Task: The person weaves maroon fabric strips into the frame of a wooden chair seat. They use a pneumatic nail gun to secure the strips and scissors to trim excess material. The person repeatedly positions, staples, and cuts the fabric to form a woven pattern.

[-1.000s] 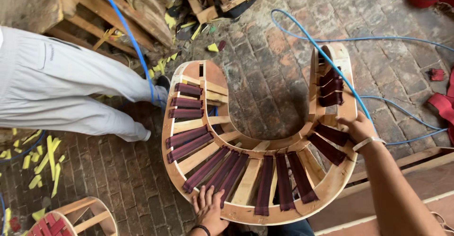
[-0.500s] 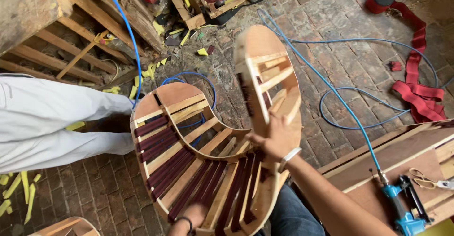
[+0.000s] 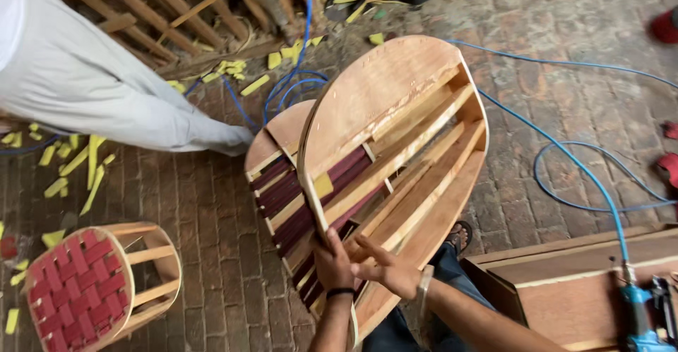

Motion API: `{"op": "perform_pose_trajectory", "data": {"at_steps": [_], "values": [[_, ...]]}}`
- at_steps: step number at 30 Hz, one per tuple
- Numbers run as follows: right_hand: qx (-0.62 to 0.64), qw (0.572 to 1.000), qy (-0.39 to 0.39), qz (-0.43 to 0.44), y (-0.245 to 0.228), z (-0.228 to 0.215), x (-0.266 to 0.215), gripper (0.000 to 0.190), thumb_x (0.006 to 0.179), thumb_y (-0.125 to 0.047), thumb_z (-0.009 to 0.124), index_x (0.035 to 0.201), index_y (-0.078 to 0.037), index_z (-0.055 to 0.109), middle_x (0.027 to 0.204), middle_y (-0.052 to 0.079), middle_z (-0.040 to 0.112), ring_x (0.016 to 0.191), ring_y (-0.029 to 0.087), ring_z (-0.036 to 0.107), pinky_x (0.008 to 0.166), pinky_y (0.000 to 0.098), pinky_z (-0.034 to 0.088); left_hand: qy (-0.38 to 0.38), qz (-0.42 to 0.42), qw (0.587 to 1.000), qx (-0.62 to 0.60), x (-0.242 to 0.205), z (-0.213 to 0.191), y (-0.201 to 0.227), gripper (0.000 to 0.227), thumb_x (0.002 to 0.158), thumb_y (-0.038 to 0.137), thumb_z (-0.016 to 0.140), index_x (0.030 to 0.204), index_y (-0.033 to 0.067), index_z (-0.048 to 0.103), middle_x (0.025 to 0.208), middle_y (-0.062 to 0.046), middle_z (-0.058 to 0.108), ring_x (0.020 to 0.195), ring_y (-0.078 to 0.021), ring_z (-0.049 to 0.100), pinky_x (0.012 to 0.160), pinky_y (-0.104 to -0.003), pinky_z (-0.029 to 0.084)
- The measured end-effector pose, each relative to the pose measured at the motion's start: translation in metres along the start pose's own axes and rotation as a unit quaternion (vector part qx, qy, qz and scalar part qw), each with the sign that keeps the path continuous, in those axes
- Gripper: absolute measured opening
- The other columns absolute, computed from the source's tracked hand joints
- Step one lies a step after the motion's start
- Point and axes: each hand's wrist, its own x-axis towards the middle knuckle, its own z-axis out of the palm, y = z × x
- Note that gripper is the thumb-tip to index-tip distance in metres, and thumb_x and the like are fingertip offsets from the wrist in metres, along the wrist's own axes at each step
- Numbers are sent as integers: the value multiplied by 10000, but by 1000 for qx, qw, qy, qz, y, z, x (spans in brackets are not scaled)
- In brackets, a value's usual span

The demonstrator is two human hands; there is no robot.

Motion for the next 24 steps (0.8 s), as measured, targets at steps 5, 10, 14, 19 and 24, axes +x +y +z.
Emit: {"op": "perform_pose_trajectory", "data": {"at_steps": [5,10,14,19,24], "values": [[-216,961,94,146,22,-9,4,880,811,-585,682,1563,-244,378,1724,44,151,1518,307,336,1220,440,363,50,-4,999,-17,29,-67,-140,690,1018,591,392,1352,4,537,1083,-226,690,980,-399,675,819,-491,532],[-294,946,80,106,74,-15,21,872,831,-583,745,1535,-183,421,1667,87,279,1516,298,312,1215,417,311,75,-22,993,-92,47,-104,-243,626,1047,588,345,1152,15,572,845,-105,592,794,-271,586,735,-457,486],[-274,952,82,104,121,-25,21,743,854,-502,741,1460,-107,569,1453,125,643,1369,255,605,1138,351,472,72,-14,990,-117,81,-103,-258,615,1049,596,334,1109,25,557,806,-79,555,762,-261,560,731,-442,481],[-292,939,73,166,176,-69,-48,422,837,-296,810,1220,-136,732,1149,63,776,1040,199,794,930,325,611,65,-16,994,-83,103,-119,-245,695,1058,641,308,1123,8,587,840,-143,623,792,-302,610,758,-456,496],[-386,911,41,140,232,-71,-201,267,787,-106,780,1040,-191,763,1029,-3,742,998,155,706,881,322,633,78,-97,992,-20,105,-147,-249,788,983,693,261,1369,76,564,1174,-185,688,1003,-378,693,877,-508,521]]}}
